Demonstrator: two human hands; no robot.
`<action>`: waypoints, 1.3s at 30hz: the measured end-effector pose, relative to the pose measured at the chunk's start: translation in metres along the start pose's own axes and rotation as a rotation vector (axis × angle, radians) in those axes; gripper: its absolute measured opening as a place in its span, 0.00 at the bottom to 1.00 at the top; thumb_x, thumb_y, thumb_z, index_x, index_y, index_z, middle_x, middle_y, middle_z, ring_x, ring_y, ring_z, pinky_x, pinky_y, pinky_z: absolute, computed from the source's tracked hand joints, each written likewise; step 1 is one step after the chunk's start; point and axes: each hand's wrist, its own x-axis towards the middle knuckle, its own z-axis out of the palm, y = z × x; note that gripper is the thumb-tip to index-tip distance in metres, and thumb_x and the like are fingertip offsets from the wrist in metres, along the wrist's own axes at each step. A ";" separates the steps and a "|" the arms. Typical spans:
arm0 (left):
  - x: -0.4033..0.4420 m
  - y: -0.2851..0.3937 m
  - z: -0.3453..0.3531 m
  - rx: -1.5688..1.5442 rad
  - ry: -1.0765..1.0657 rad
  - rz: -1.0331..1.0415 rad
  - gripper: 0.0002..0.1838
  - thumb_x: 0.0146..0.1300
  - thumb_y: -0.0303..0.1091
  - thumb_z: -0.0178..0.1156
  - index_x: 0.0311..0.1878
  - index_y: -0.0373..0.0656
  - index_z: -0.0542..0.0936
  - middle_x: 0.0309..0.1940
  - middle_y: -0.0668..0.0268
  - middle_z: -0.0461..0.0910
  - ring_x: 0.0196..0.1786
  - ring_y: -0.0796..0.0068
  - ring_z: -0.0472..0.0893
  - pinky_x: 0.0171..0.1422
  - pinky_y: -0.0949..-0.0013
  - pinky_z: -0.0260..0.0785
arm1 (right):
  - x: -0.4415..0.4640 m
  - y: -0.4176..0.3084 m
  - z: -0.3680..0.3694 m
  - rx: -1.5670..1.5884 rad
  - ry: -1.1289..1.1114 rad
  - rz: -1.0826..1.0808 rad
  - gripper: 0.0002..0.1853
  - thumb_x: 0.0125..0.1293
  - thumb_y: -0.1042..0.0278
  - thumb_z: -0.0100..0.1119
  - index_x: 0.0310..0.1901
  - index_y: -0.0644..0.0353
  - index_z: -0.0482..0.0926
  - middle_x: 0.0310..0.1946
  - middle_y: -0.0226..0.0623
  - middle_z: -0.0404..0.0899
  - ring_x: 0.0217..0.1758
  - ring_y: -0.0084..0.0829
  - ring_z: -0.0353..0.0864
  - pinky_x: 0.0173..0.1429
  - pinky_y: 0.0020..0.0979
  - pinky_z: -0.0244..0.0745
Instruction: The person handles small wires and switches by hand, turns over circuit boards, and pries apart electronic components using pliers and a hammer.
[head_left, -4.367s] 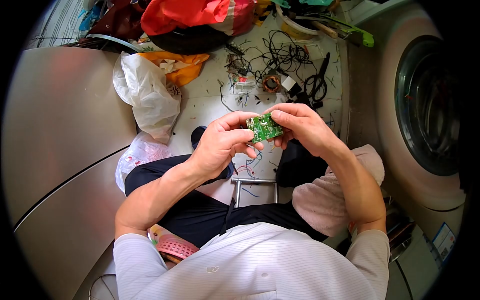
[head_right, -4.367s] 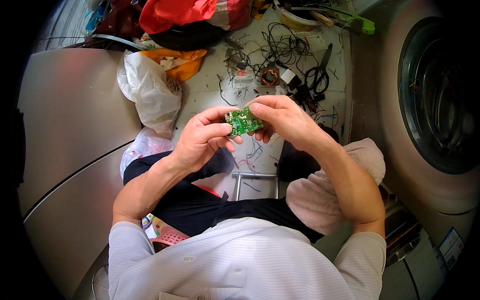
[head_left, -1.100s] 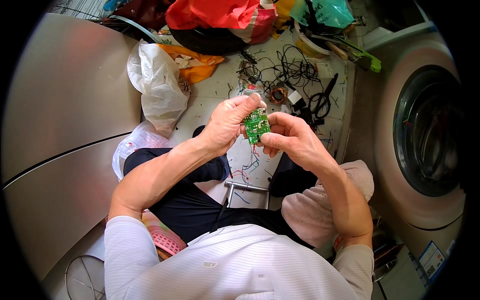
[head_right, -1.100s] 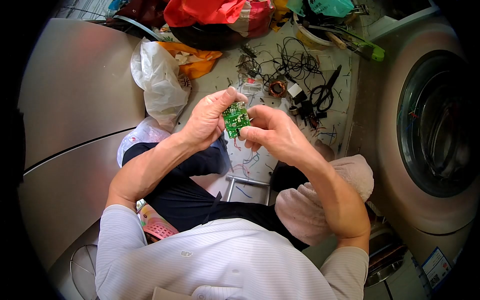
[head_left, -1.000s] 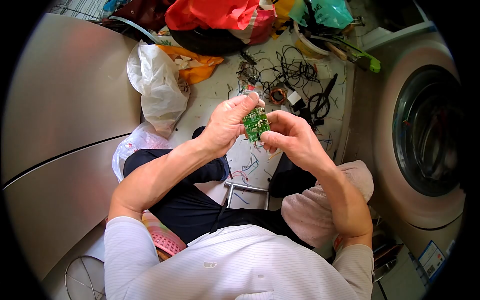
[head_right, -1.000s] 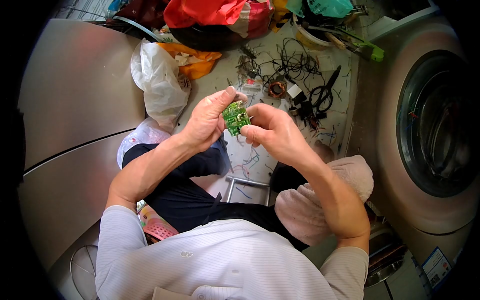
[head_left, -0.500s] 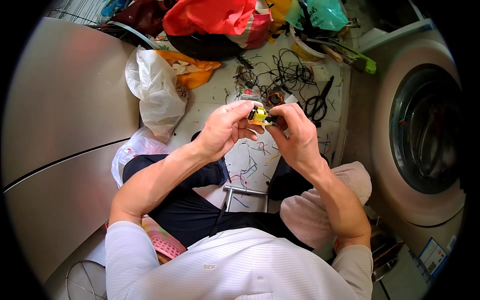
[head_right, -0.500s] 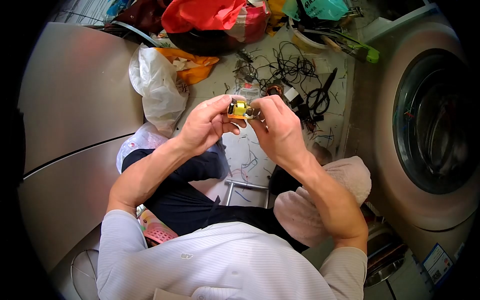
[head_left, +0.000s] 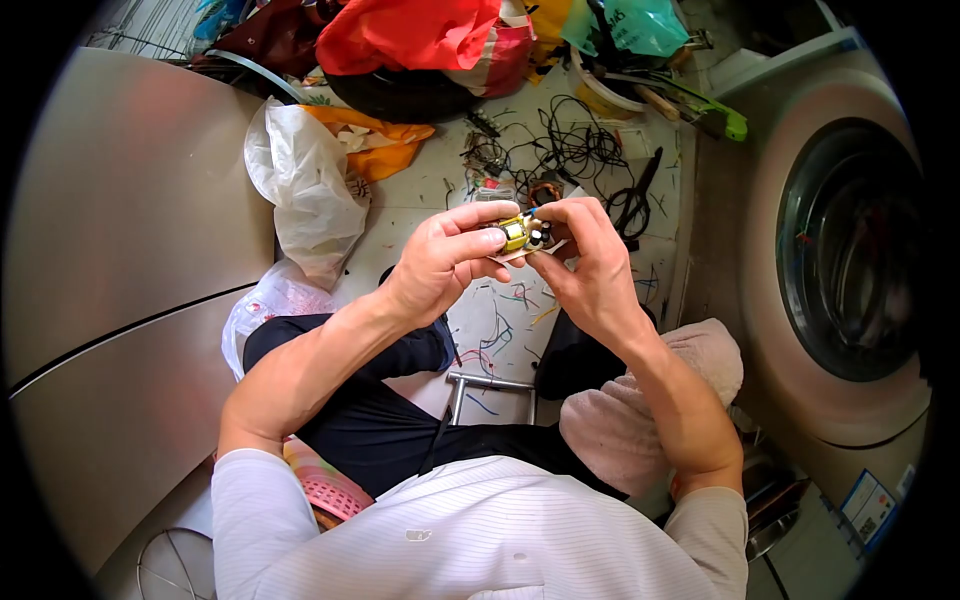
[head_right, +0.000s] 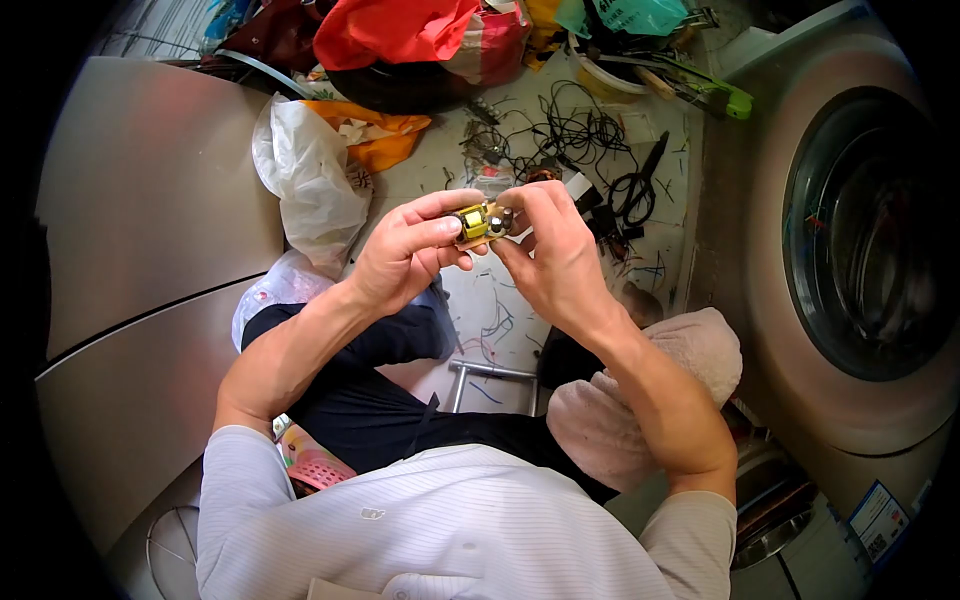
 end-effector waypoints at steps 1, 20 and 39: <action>0.000 0.000 0.001 0.001 -0.001 -0.001 0.25 0.69 0.30 0.59 0.67 0.31 0.71 0.52 0.55 0.81 0.50 0.66 0.83 0.50 0.68 0.79 | 0.000 0.001 0.000 0.000 0.001 0.000 0.20 0.57 0.83 0.68 0.50 0.62 0.76 0.45 0.42 0.76 0.38 0.33 0.83 0.39 0.30 0.84; -0.003 -0.002 0.003 0.204 0.010 0.109 0.30 0.63 0.23 0.65 0.69 0.36 0.72 0.57 0.61 0.79 0.53 0.73 0.81 0.56 0.67 0.80 | 0.002 0.004 -0.004 0.125 -0.061 0.017 0.17 0.62 0.81 0.67 0.53 0.63 0.78 0.42 0.40 0.80 0.36 0.30 0.84 0.38 0.29 0.82; -0.005 0.009 -0.004 -0.002 0.129 0.183 0.18 0.80 0.44 0.49 0.50 0.36 0.78 0.42 0.57 0.84 0.45 0.69 0.85 0.41 0.66 0.83 | 0.001 0.010 0.001 0.139 -0.005 0.006 0.17 0.58 0.85 0.68 0.48 0.64 0.77 0.38 0.37 0.79 0.33 0.25 0.81 0.38 0.29 0.79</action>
